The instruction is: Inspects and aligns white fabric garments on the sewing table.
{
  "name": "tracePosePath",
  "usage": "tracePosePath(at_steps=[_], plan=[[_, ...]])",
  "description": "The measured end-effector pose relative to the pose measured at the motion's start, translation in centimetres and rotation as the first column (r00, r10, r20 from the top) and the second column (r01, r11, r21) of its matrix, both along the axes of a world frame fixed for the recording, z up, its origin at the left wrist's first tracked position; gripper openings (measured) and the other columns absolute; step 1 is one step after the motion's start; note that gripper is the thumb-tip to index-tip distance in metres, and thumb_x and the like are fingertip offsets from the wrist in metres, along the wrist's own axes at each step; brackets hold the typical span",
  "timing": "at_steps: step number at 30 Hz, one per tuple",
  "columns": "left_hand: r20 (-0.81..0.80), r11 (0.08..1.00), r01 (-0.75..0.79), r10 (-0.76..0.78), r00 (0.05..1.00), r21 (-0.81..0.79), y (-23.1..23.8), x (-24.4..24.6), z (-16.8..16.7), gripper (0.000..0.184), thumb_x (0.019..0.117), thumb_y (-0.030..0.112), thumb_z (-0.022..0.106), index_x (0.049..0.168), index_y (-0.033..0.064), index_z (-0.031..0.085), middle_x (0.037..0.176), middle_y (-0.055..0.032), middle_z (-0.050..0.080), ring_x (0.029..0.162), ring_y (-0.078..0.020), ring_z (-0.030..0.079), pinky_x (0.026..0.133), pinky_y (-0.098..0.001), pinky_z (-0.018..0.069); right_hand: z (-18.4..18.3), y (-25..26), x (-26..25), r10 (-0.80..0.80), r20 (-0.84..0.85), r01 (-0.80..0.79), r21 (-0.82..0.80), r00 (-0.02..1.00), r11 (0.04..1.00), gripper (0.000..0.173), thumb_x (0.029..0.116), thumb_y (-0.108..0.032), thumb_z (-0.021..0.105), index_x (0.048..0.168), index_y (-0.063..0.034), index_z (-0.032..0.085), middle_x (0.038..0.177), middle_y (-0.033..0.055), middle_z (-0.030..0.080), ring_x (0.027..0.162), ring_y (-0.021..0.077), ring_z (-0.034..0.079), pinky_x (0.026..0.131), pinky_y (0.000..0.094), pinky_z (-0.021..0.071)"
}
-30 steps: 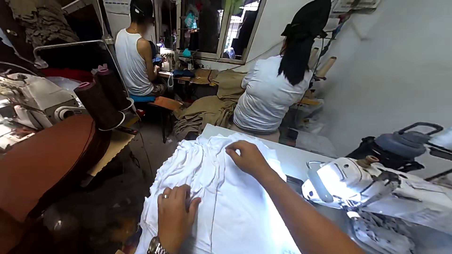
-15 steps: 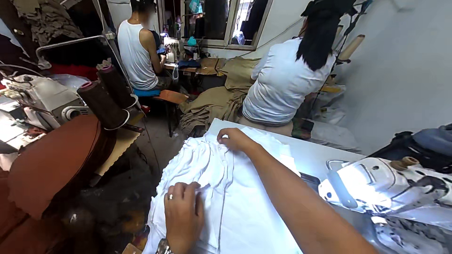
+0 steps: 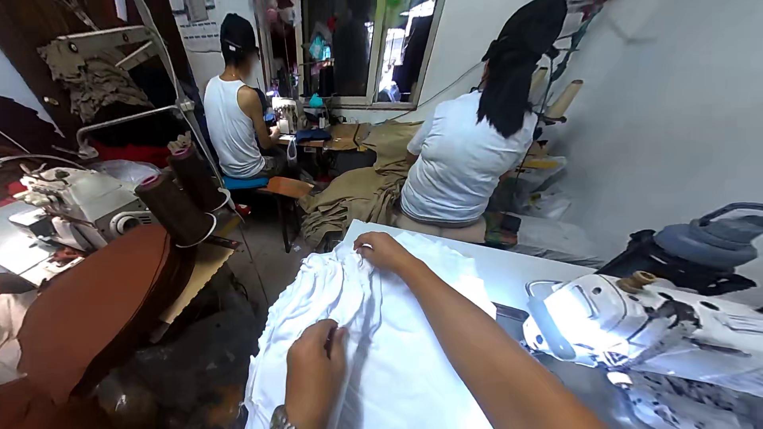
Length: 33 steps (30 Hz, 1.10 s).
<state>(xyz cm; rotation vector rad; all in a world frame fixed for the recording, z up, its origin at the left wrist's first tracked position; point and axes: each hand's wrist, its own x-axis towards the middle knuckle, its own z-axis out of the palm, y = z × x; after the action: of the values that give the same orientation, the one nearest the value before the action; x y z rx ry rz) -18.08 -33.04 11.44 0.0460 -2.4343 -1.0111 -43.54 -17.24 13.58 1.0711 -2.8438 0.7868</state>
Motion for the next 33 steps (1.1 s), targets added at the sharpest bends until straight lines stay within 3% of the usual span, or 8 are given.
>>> tracePosePath(at_steps=[8,11,14,16,19,22,28,33], plan=[[-0.008,0.906,-0.017,0.022,1.0,0.423,-3.2,-0.7,1.8,0.018,0.1005,0.013,0.056,0.107,0.0015,0.068,0.089,-0.0041,0.069,0.075,-0.0079,0.066,0.07,-0.0262,0.0559,4.9,3.8,3.4,0.033,-0.069,-0.046,-0.197,0.997,0.979,0.016,0.0975,-0.005,0.061,0.107,0.0009,0.073,0.104,0.0167,0.067,0.093,0.0258,0.065,0.085,0.0428,0.0546],[-0.105,0.902,0.12,-0.083,0.991,0.414,-2.9,0.2,2.2,0.014,0.0946,0.017,0.062,0.098,0.0064,0.07,0.077,0.0042,0.067,0.065,-0.001,0.062,0.06,-0.0179,0.0522,5.9,5.6,5.5,0.005,-0.164,-0.035,-0.181,0.987,0.983,0.011,0.0961,-0.005,0.065,0.101,-0.0007,0.074,0.099,0.0146,0.066,0.091,0.0249,0.065,0.085,0.0411,0.0545],[-0.152,0.891,0.339,-0.306,0.94,0.301,-2.8,1.9,3.1,0.013,0.0901,0.018,0.07,0.097,0.0079,0.074,0.084,0.0054,0.071,0.069,0.0023,0.064,0.062,-0.0148,0.055,7.4,7.8,8.9,-0.106,-0.264,-0.015,-0.421,0.959,0.907,0.015,0.0978,-0.004,0.059,0.1,0.0024,0.072,0.096,0.0111,0.067,0.085,0.0157,0.064,0.08,0.0329,0.0541],[-0.236,0.839,0.506,-0.46,0.856,0.199,-2.8,2.8,3.5,0.012,0.0933,0.019,0.07,0.098,0.0096,0.076,0.091,0.0034,0.07,0.077,0.0023,0.063,0.066,-0.0132,0.0542,7.8,9.2,11.2,-0.15,-0.196,-0.016,-0.658,0.969,0.753,0.014,0.0982,-0.004,0.056,0.102,-0.0007,0.069,0.094,0.0019,0.067,0.074,0.0035,0.059,0.068,0.0215,0.0518],[-0.319,0.62,0.78,-0.724,0.611,0.087,-2.2,3.5,4.9,0.012,0.1014,0.018,0.064,0.107,0.0113,0.072,0.102,-0.0009,0.065,0.092,-0.0004,0.061,0.079,-0.0139,0.0527,6.8,10.7,13.4,0.064,-0.234,-0.238,-0.87,0.97,0.432,0.018,0.0991,-0.005,0.058,0.101,-0.0154,0.073,0.097,-0.0076,0.072,0.084,0.0,0.066,0.076,0.0191,0.057],[-0.347,0.426,0.905,-0.849,0.399,-0.002,0.0,2.9,5.7,0.016,0.1043,0.012,0.057,0.107,0.0061,0.072,0.103,-0.0068,0.067,0.099,-0.0088,0.062,0.09,-0.0214,0.0513,5.2,11.6,14.4,0.311,-0.274,-0.39,-0.821,0.91,0.417,0.012,0.1003,-0.022,0.063,0.103,-0.0243,0.074,0.096,-0.0114,0.073,0.091,0.0006,0.068,0.082,0.0201,0.0567],[-0.455,0.711,0.704,-0.627,0.633,0.0,4.9,-1.2,3.3,0.015,0.0995,0.013,0.061,0.104,0.0112,0.075,0.101,0.0043,0.074,0.096,-0.0022,0.067,0.088,-0.0223,0.056,1.1,10.8,14.8,0.61,-0.105,-0.378,-0.862,0.786,0.339,0.015,0.1007,-0.019,0.061,0.106,-0.017,0.075,0.096,-0.0054,0.073,0.09,0.0037,0.068,0.08,0.0226,0.0566],[-0.461,0.723,0.678,-0.562,0.687,0.129,6.6,-3.4,2.4,0.011,0.0943,0.009,0.067,0.102,0.007,0.074,0.101,0.002,0.072,0.092,-0.0037,0.069,0.083,-0.0218,0.06,0.2,10.8,15.0,0.62,0.005,-0.281,-0.888,0.785,0.364,0.016,0.0952,-0.004,0.061,0.103,-0.0125,0.073,0.097,-0.0042,0.072,0.089,0.0021,0.066,0.079,0.0197,0.0548]])
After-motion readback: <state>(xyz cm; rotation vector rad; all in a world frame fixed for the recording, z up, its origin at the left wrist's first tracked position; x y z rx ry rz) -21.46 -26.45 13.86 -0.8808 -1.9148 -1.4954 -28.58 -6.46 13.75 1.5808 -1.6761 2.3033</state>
